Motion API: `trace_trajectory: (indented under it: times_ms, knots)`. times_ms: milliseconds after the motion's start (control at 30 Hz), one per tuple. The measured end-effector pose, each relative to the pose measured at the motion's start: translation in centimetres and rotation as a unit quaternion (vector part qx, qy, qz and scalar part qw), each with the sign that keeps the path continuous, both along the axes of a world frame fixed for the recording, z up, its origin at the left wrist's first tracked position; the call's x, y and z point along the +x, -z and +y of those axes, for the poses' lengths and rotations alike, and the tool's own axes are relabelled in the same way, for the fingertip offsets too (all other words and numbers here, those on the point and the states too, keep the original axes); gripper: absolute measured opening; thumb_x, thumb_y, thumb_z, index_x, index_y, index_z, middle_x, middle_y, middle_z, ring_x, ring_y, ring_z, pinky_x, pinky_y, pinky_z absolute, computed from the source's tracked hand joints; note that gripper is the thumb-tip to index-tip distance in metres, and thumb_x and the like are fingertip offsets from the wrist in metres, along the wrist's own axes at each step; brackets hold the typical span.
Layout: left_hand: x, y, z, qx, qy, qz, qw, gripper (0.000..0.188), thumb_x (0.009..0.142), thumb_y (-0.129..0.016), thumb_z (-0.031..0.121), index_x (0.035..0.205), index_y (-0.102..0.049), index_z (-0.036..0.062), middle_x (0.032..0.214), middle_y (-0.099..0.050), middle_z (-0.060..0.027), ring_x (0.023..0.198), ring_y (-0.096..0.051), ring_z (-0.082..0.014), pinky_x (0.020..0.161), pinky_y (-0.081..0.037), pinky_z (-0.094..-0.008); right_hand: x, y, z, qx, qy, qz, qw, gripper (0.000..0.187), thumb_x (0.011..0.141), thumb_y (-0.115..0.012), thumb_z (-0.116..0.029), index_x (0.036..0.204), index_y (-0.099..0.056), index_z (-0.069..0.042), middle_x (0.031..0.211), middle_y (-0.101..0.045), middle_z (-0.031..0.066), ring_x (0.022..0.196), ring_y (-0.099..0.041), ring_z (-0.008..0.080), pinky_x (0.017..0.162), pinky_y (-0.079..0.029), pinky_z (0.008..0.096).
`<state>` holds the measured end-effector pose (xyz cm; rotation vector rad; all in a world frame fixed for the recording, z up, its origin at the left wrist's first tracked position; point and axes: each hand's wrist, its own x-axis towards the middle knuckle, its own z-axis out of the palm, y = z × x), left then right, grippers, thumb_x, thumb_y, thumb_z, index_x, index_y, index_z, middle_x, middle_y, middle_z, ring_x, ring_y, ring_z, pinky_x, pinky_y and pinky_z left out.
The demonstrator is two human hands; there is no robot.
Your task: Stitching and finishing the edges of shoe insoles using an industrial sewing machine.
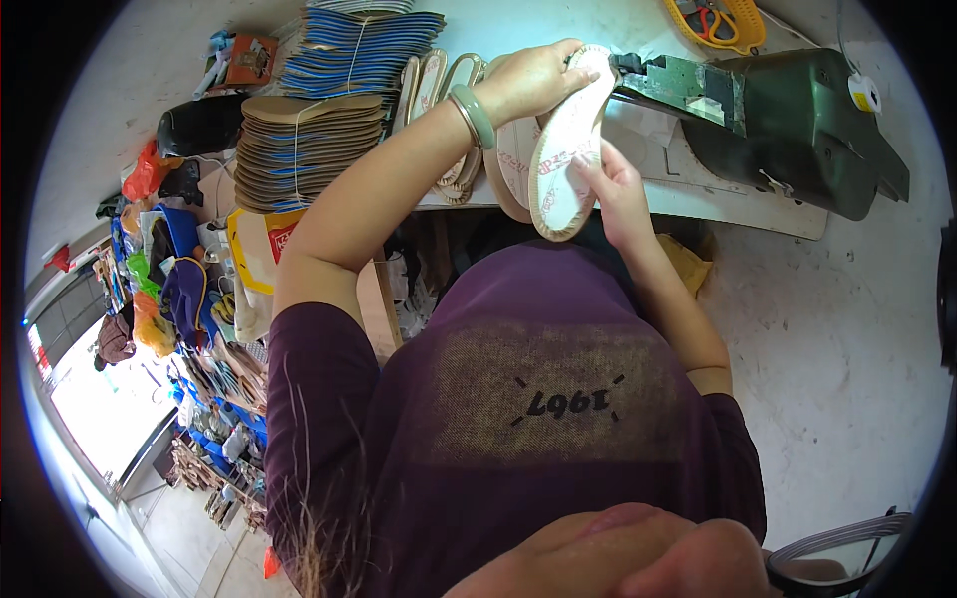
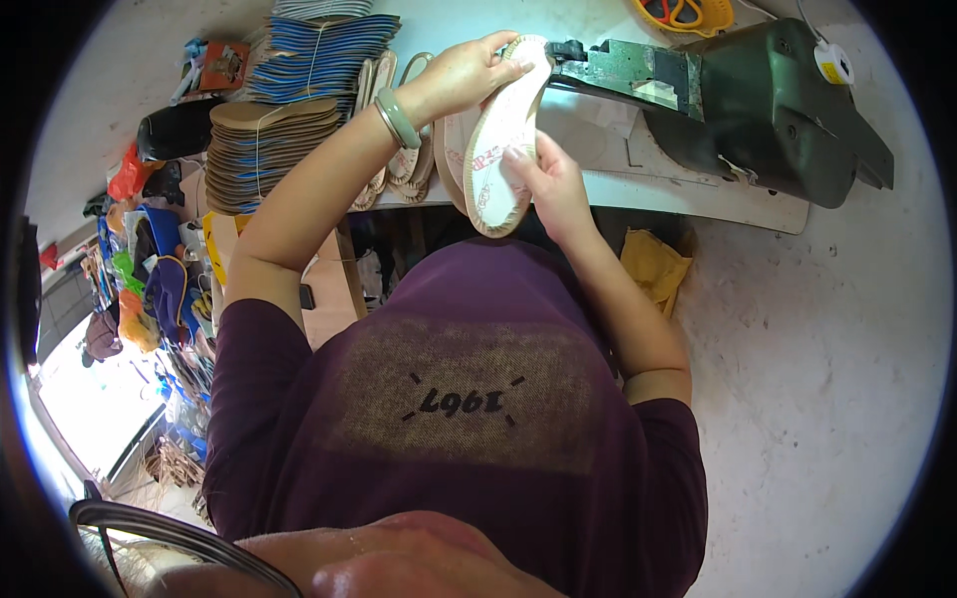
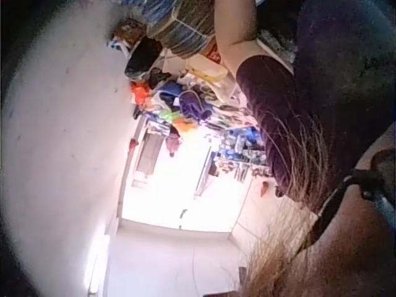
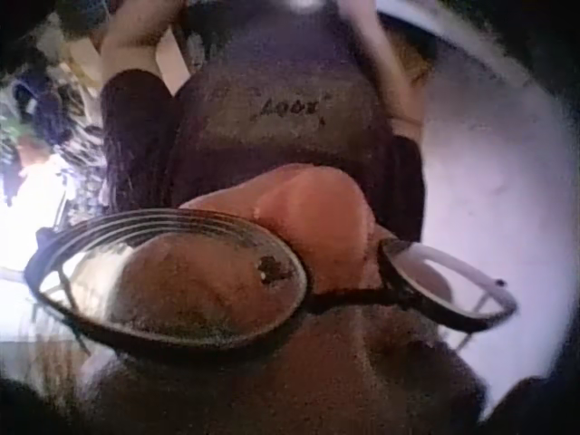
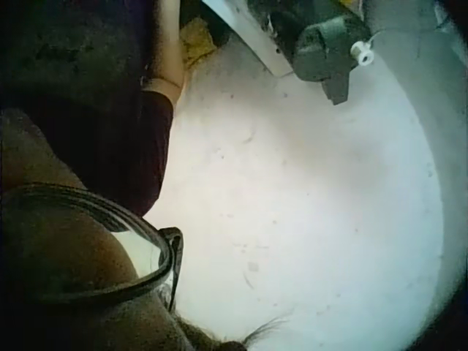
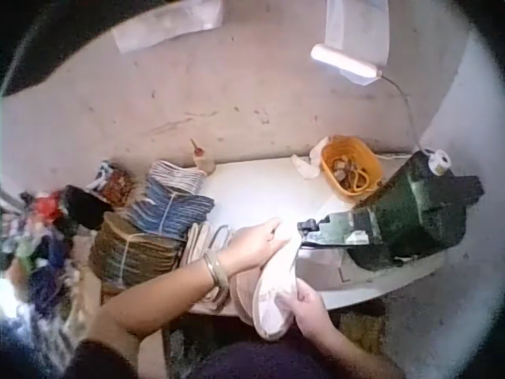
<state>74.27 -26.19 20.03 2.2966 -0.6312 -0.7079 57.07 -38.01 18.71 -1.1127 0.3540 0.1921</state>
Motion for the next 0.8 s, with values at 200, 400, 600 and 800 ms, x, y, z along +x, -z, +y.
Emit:
trace_trajectory:
  times_ms: [200, 400, 600, 800]
  knots:
    - [0.1, -0.1, -1.1, 0.000, -0.036, -0.112, 0.993, 0.066, 0.090, -0.060, 0.047, 0.134, -0.048, -0.0007, 0.096, -0.070, -0.0198, 0.086, -0.070, -0.0293, 0.076, -0.054, -0.0361, -0.5, 0.0, -1.8, 0.051, 0.048, 0.014, 0.997, 0.028, 0.095, -0.057, -0.011, 0.119, -0.056, 0.003, 0.105, -0.066, 0.0064, 0.095, -0.062, 0.0099, 0.084, -0.049, 0.0247]
    - [2.4, 0.6, -1.9, -0.008, -0.050, -0.113, 0.992, 0.060, 0.090, -0.057, 0.045, 0.126, -0.050, -0.0026, 0.100, -0.068, -0.0233, 0.094, -0.067, -0.0368, 0.083, -0.052, -0.0425, 1.7, 0.7, -3.4, 0.034, 0.066, 0.004, 0.997, 0.026, 0.095, -0.058, -0.013, 0.116, -0.059, 0.003, 0.103, -0.067, 0.0057, 0.089, -0.063, 0.0081, 0.080, -0.049, 0.0221]
    - [3.7, 2.0, -2.5, -0.116, -0.073, -0.161, 0.977, 0.039, 0.090, -0.058, 0.033, 0.110, -0.056, 0.0001, 0.097, -0.065, -0.0273, 0.093, -0.062, -0.0449, 0.081, -0.049, -0.0488, 2.9, 1.2, -3.6, -0.007, 0.095, -0.018, 0.995, 0.026, 0.095, -0.058, -0.014, 0.115, -0.061, 0.003, 0.102, -0.068, 0.0049, 0.088, -0.062, 0.0072, 0.079, -0.048, 0.0214]
    - [5.6, 4.7, -1.8, -0.102, -0.128, -0.201, 0.966, 0.038, 0.090, -0.058, 0.032, 0.105, -0.061, -0.0030, 0.096, -0.066, -0.0259, 0.090, -0.064, -0.0426, 0.079, -0.051, -0.0461, 4.4, 1.4, -2.8, 0.016, 0.114, -0.018, 0.993, 0.031, 0.096, -0.057, -0.014, 0.121, -0.058, 0.004, 0.108, -0.066, 0.0060, 0.097, -0.061, 0.0086, 0.085, -0.047, 0.0228]
